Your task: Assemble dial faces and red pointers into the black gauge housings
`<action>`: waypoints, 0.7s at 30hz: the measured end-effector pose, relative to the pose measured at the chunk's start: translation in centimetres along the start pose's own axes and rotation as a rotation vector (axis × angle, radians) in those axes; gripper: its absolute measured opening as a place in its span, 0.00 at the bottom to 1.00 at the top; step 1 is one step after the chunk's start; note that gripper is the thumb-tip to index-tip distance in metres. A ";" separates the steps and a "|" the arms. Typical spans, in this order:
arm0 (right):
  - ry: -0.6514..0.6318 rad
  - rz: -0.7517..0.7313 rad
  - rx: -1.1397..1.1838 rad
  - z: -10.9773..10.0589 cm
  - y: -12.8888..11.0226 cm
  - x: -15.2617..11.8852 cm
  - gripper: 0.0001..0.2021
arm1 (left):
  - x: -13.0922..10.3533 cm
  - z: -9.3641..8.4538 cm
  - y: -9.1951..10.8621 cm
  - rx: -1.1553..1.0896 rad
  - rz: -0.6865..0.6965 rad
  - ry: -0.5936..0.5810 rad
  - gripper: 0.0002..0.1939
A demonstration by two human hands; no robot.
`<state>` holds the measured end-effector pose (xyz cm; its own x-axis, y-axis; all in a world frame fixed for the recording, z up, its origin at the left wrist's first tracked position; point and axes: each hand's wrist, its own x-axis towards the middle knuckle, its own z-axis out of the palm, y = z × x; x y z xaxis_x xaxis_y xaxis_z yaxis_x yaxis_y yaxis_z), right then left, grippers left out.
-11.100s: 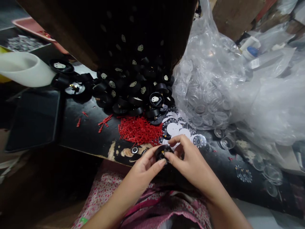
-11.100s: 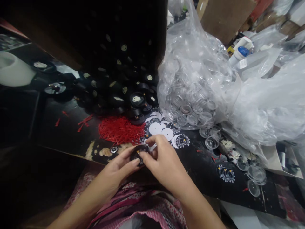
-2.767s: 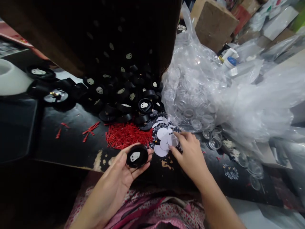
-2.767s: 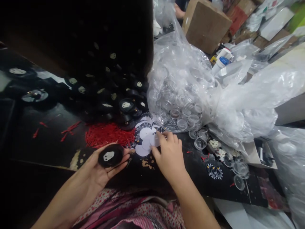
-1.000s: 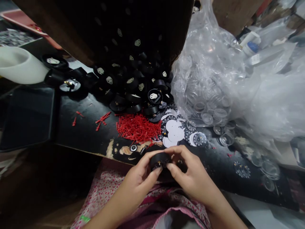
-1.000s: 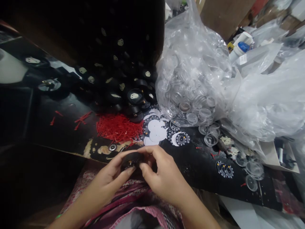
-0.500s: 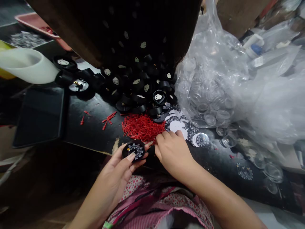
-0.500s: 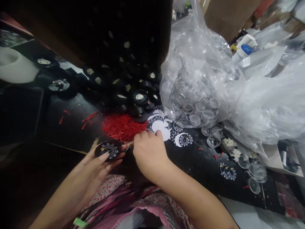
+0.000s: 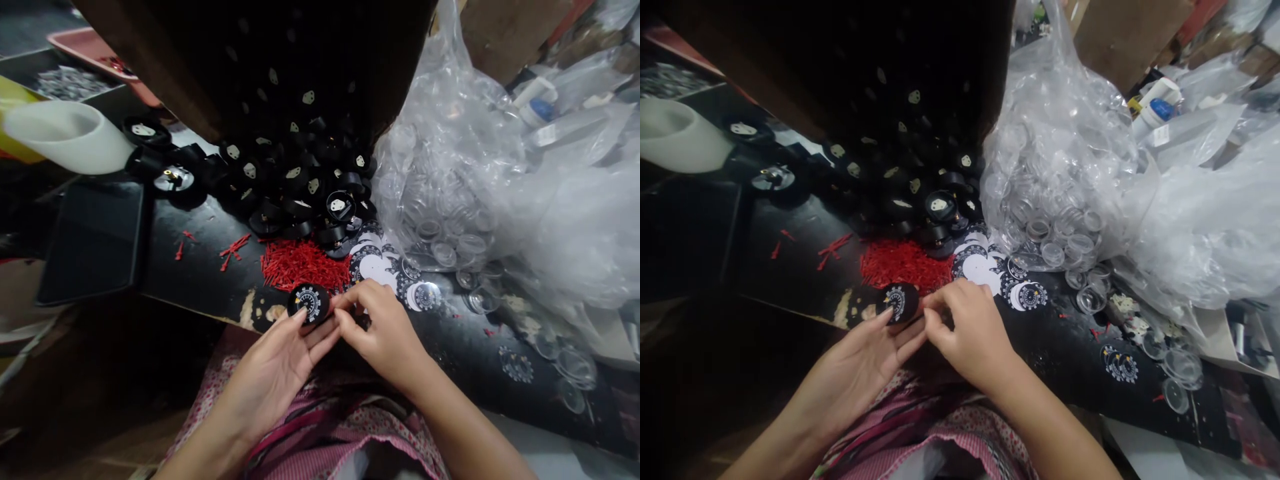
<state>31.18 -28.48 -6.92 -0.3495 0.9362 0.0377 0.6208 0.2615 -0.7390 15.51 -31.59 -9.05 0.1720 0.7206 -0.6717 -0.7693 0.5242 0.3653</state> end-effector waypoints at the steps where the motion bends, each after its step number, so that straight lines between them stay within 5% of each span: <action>1: 0.017 0.000 -0.004 -0.2 0.0 -0.2 0.04 | 0.1 0.2 -0.2 0.003 0.027 0.003 0.08; 8: 0.044 0.040 -0.193 -0.4 -0.1 -1.0 0.05 | -0.1 0.3 -1.5 0.122 0.250 -0.063 0.13; 11: 0.070 0.027 -0.055 -0.6 -0.3 -1.2 0.05 | 0.1 0.3 -1.5 0.191 0.333 -0.052 0.18; 21: 0.055 0.073 0.026 -1.1 -0.4 -1.3 0.05 | 1.2 0.4 -2.3 0.586 0.332 -0.124 0.17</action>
<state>32.16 -29.56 -5.94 -0.2644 0.9642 0.0193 0.6243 0.1864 -0.7586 17.71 -31.78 -10.46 0.0805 0.9137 -0.3983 -0.3391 0.4009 0.8511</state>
